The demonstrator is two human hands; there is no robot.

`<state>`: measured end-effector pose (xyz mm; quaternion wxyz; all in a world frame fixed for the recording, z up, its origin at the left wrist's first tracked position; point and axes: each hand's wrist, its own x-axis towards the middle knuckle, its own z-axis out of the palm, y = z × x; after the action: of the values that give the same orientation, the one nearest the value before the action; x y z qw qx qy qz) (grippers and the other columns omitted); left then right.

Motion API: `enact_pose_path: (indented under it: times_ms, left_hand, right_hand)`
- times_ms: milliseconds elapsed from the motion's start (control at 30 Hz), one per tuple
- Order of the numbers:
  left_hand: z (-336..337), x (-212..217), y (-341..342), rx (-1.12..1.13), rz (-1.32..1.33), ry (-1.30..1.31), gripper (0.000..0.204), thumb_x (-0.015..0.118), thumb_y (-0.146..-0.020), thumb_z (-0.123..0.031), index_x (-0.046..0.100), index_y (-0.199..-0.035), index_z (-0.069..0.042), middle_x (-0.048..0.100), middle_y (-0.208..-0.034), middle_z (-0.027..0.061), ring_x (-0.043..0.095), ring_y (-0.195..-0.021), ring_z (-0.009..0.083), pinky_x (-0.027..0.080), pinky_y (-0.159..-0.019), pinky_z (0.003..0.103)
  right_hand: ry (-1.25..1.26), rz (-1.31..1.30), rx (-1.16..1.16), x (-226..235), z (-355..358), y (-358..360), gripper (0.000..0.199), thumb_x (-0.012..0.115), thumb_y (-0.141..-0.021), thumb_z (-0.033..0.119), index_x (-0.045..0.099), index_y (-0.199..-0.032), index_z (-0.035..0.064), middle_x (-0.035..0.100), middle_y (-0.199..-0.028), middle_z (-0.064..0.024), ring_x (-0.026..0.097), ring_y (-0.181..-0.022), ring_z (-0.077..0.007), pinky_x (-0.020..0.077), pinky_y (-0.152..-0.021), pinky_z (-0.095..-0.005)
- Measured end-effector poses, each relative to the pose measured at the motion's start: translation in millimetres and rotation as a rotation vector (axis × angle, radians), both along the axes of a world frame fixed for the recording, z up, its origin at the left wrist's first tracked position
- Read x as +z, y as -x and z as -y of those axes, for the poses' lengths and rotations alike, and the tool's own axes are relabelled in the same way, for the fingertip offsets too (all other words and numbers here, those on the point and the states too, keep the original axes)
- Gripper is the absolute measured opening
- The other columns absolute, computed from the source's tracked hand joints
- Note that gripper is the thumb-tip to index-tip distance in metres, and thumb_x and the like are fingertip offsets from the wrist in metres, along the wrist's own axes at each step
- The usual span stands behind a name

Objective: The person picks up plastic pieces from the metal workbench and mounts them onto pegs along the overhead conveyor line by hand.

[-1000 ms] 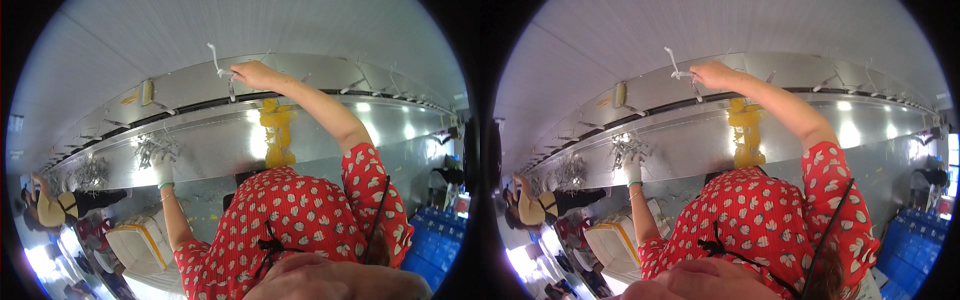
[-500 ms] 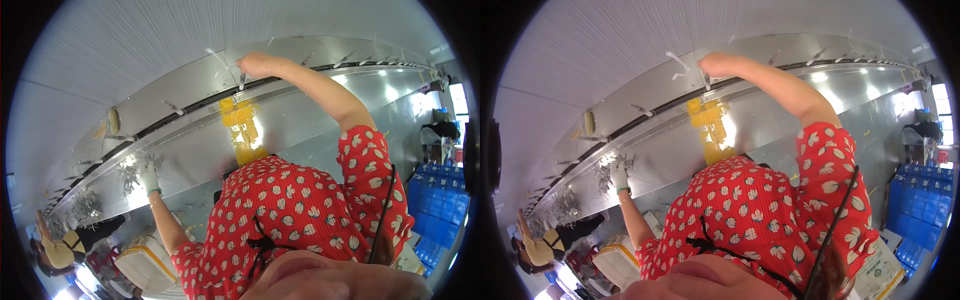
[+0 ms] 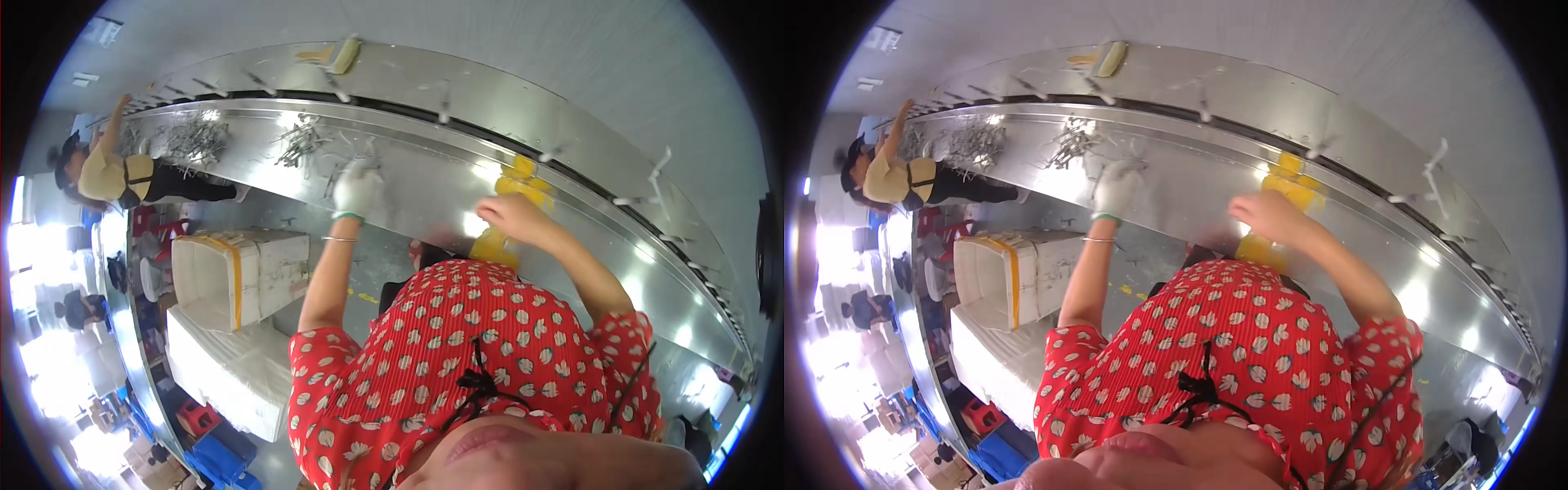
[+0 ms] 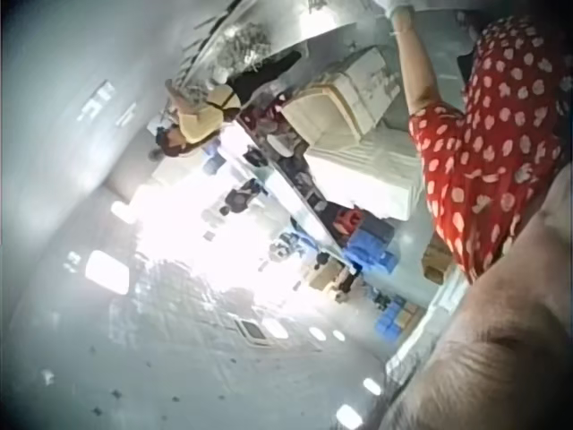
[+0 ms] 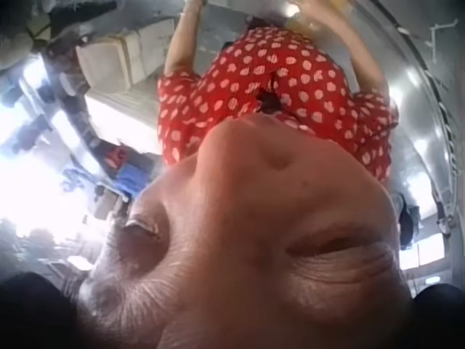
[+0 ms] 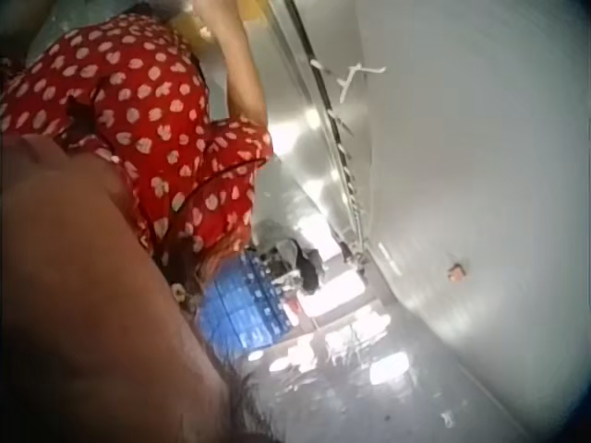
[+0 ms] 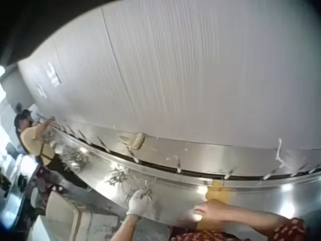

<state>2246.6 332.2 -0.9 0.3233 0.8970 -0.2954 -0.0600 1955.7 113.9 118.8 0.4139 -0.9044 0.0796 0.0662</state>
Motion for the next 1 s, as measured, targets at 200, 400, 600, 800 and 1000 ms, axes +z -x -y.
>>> enact_pose_path:
  times_ms: [200, 400, 600, 800, 1000]
  left_hand:
    - [54, 11, 106, -0.036, -0.176, 0.177, 0.027, 0.057, -0.085, -0.01, 0.066, -0.11, -0.005, 0.069, -0.1, 0.0098, 0.067, -0.088, 0.0176, 0.052, -0.078, 0.033]
    - [14, 31, 105, -0.129, -0.824, 0.365, 0.031, 0.054, -0.085, -0.004, 0.063, -0.115, -0.006, 0.069, -0.092, 0.0127, 0.067, -0.095, 0.0272, 0.052, -0.081, 0.036]
    - [-30, 2, -5, 0.299, 0.076, -0.266, 0.024, 0.053, -0.086, -0.019, 0.064, -0.104, -0.007, 0.069, -0.099, 0.0167, 0.066, -0.096, 0.0325, 0.052, -0.082, 0.042]
    - [-10, -42, -28, 0.188, -0.106, -0.583, 0.028, 0.053, -0.085, -0.019, 0.06, -0.11, -0.011, 0.068, -0.103, 0.0183, 0.065, -0.1, 0.0348, 0.051, -0.081, 0.045]
    - [-17, -17, -11, 0.06, 0.096, -0.389, 0.036, 0.059, -0.082, -0.022, 0.06, -0.118, -0.02, 0.065, -0.098, 0.0141, 0.065, -0.09, 0.0341, 0.051, -0.076, 0.046]
  right_hand:
    - [-0.566, -0.129, -0.262, -151, -31, -122, 0.03, 0.054, -0.094, 0.031, 0.064, -0.096, 0.0029, 0.069, -0.08, -0.0129, 0.066, -0.074, -0.0265, 0.0505, -0.068, -0.0387]
    - [-1.216, -0.334, -0.321, -154, 2, -72, 0.024, 0.056, -0.095, 0.021, 0.056, -0.111, 0.0029, 0.067, -0.092, -0.012, 0.066, -0.077, -0.0247, 0.0557, -0.076, -0.0388]
    - [-0.88, -0.434, -0.07, -104, 8, -37, 0.026, 0.052, -0.097, 0.024, 0.056, -0.109, 0.0012, 0.065, -0.081, -0.0097, 0.066, -0.075, -0.0219, 0.0538, -0.07, -0.0347]
    - [-0.342, -0.534, 0.215, -30, 10, -32, 0.029, 0.054, -0.092, 0.029, 0.061, -0.103, 0.003, 0.064, -0.075, -0.0057, 0.064, -0.069, -0.0153, 0.0517, -0.067, -0.032]
    - [-0.287, -0.051, 0.047, 63, 33, -47, 0.029, 0.049, -0.098, 0.035, 0.06, -0.096, 0.0072, 0.063, -0.072, -0.0029, 0.06, -0.07, -0.0124, 0.0475, -0.067, -0.031]
